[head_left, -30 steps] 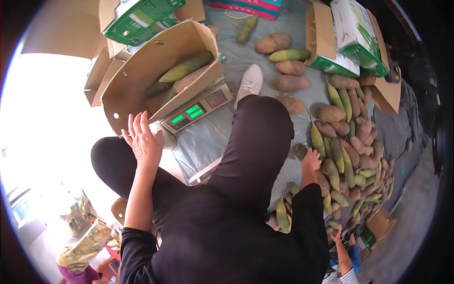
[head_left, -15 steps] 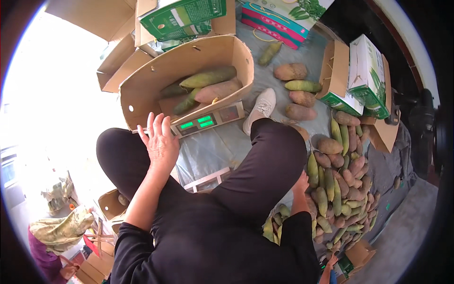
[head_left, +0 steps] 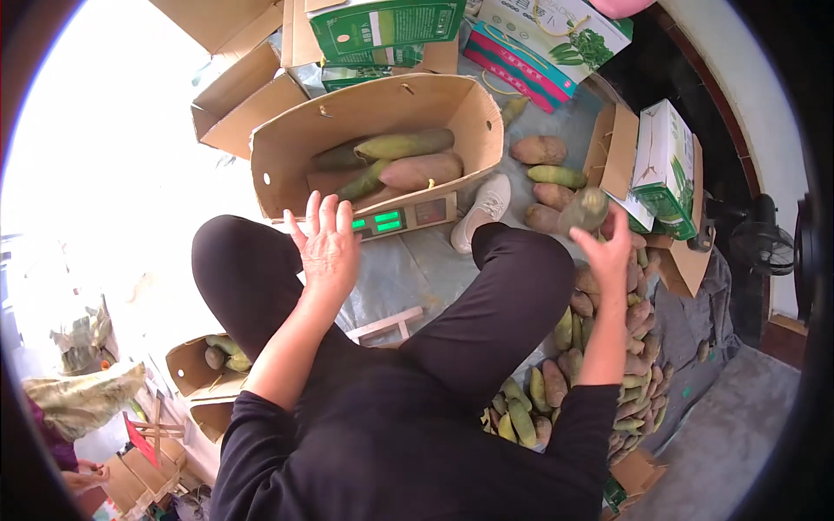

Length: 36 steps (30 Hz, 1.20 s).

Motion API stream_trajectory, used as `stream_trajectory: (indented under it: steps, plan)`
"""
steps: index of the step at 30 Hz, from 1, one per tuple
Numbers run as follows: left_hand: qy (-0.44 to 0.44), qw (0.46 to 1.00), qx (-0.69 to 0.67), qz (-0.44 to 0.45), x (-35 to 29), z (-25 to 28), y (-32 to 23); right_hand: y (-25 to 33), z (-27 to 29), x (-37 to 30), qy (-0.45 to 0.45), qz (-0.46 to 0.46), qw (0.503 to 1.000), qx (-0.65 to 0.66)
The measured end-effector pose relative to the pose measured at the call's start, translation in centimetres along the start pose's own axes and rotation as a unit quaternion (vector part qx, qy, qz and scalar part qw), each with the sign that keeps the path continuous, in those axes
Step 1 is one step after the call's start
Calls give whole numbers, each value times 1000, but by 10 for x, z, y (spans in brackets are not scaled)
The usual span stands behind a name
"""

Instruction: Sort produce from the floor, weigh it on a scale, and place it into cardboard boxes.

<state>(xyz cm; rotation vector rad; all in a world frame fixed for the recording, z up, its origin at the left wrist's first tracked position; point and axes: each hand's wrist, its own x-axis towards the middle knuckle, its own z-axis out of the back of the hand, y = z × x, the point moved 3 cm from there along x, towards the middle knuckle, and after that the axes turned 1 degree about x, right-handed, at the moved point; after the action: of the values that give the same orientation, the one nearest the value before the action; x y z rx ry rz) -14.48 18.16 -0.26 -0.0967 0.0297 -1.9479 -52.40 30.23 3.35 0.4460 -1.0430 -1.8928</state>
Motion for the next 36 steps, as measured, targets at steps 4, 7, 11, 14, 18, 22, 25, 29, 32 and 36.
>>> stream_trajectory:
  steps: [4,7,11,14,18,22,25,29,32,36]
  plan:
    - [-14,1000,0,-3,-2,-2,5,123,-23,46,21,190,981,-45]
    - [-15,1000,5,-8,-1,-1,4,182,-60,59,51,319,940,-106]
    - [-19,999,24,-15,-3,-8,8,209,-142,61,141,385,898,-159]
    - [-13,1000,5,-18,-3,-7,7,203,-210,48,223,385,853,-272]
    - [-23,1000,4,-17,-3,-6,6,206,-271,28,280,374,821,-327]
    - [-55,998,-17,-30,-3,1,4,198,-296,22,297,326,837,-324]
    - [-45,998,-24,-21,-2,-2,7,195,-262,39,278,303,861,-300]
    - [-33,999,-3,-18,-4,5,10,163,-180,72,238,220,941,-93]
    - [-37,999,-17,-31,-1,2,3,125,-93,69,161,122,979,-21]
    - [-41,998,28,-28,-1,-1,2,22,-30,32,88,19,996,22]
